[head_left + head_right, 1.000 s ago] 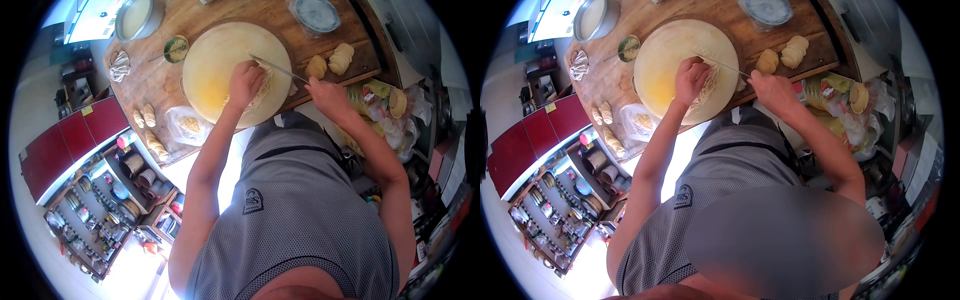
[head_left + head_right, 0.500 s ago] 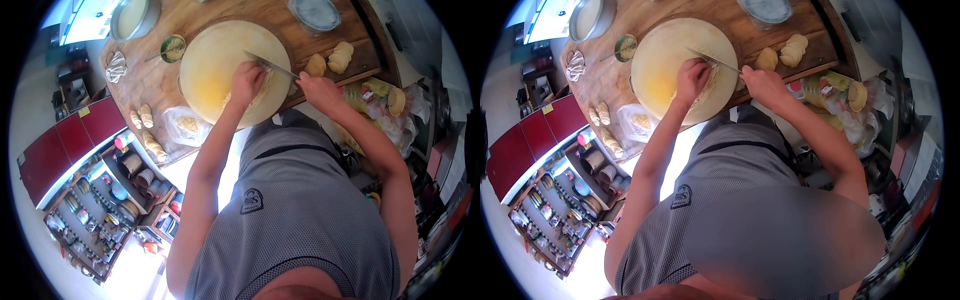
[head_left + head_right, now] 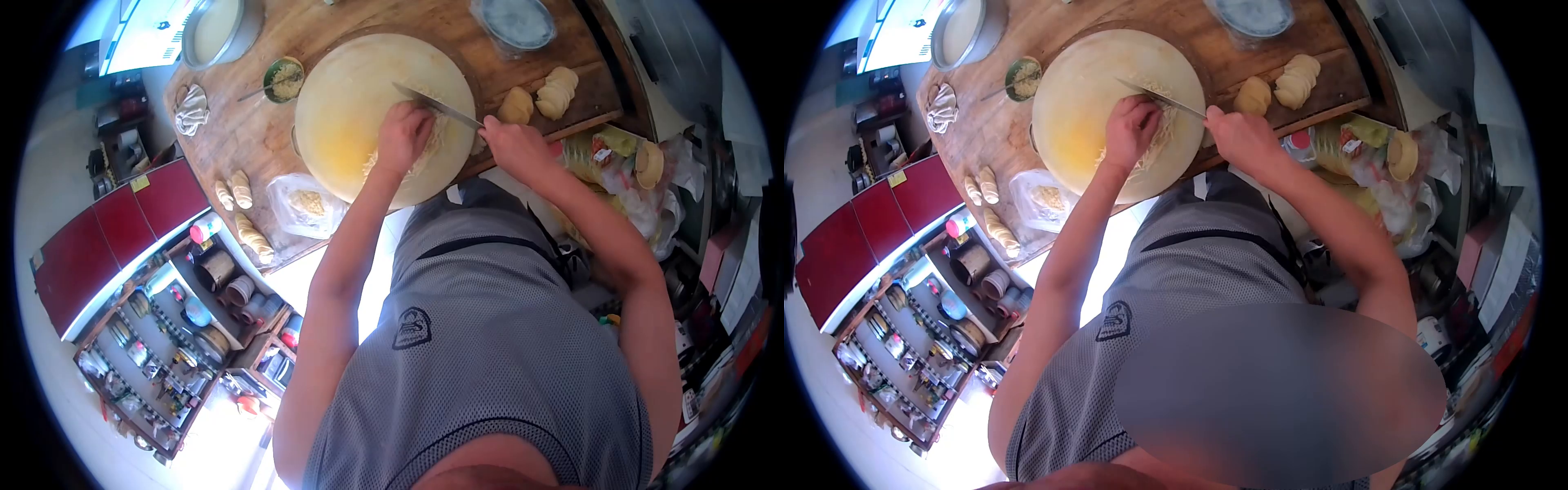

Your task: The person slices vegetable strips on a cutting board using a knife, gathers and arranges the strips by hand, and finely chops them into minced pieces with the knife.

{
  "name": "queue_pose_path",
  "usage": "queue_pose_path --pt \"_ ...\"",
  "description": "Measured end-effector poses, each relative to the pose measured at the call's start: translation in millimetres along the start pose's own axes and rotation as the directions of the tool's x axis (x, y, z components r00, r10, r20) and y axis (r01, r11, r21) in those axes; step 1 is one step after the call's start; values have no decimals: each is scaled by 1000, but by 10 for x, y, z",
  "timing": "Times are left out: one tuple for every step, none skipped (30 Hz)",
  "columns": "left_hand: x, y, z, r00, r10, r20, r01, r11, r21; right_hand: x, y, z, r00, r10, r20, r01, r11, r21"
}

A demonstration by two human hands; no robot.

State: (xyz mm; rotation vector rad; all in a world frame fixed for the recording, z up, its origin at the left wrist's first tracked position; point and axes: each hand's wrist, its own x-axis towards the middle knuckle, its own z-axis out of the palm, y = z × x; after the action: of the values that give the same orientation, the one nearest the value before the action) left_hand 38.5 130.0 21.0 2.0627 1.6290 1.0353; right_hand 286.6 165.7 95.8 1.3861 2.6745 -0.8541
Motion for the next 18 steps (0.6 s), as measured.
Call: queue_pose_path --pt "15 -9 12 1000 6 -14 -6 1000 -3 12 18 -24 1000 -9 -13 9 1000 -10" --pt "22 -15 25 1000 8 -28 -8 1000 -7 -5 27 -52 1000 -7 -17 6 1000 -14" --pt "26 0 20 999 7 -31 -7 1000 -7 -39 8 -95 1000 7 4 -7 1000 -18" --pt "29 8 11 999 5 -34 -5 1000 -12 -70 -12 -139 1000 18 25 -18 1000 -22" --pt "22 14 1 999 1 -33 -1 1000 -16 -141 -38 -200 999 15 29 -15 1000 -22" --pt "11 10 1 999 -5 -35 4 1000 -16 -233 -68 -278 998 39 47 -37 998 -44" --pt "10 1 9 999 -2 -33 2 1000 -12 -273 -84 -312 996 63 63 -58 996 -66" --pt "9 -6 12 1000 0 -31 0 1000 -8 -270 -91 -294 996 60 67 -55 996 -66" --pt "13 -10 9 1000 -2 -31 2 1000 -7 -265 -98 -261 995 66 68 -62 997 -55" --pt "22 -13 8 1000 4 -30 -4 1000 -12 -259 -103 -221 995 73 67 -70 997 -45" --pt "21 -4 4 1000 9 -27 -9 1000 -17 -215 -103 -150 995 72 69 -69 997 -45" --pt "-4 0 3 1000 8 -25 -8 1000 -16 -130 -96 -52 998 42 38 -42 999 -6" --pt "-10 -11 5 1000 9 -22 -9 1000 3 -41 -75 5 1000 10 -2 -10 1000 29" --pt "7 -30 15 1000 14 -18 -14 1000 21 19 -36 28 1000 11 -13 -11 1000 28" --pt "4 -22 13 1000 19 -11 -19 1000 17 38 -31 35 999 5 -36 -4 999 33" --pt "-5 -11 13 1000 14 -23 -14 1000 2 25 -27 35 998 -2 -57 4 999 35" --pt "11 -15 25 999 10 -41 -10 1000 -10 2 -6 13 998 0 -61 2 1000 30" --pt "27 -15 32 999 10 -46 -11 1000 -11 -32 -19 -63 1000 23 -20 -23 1000 16"
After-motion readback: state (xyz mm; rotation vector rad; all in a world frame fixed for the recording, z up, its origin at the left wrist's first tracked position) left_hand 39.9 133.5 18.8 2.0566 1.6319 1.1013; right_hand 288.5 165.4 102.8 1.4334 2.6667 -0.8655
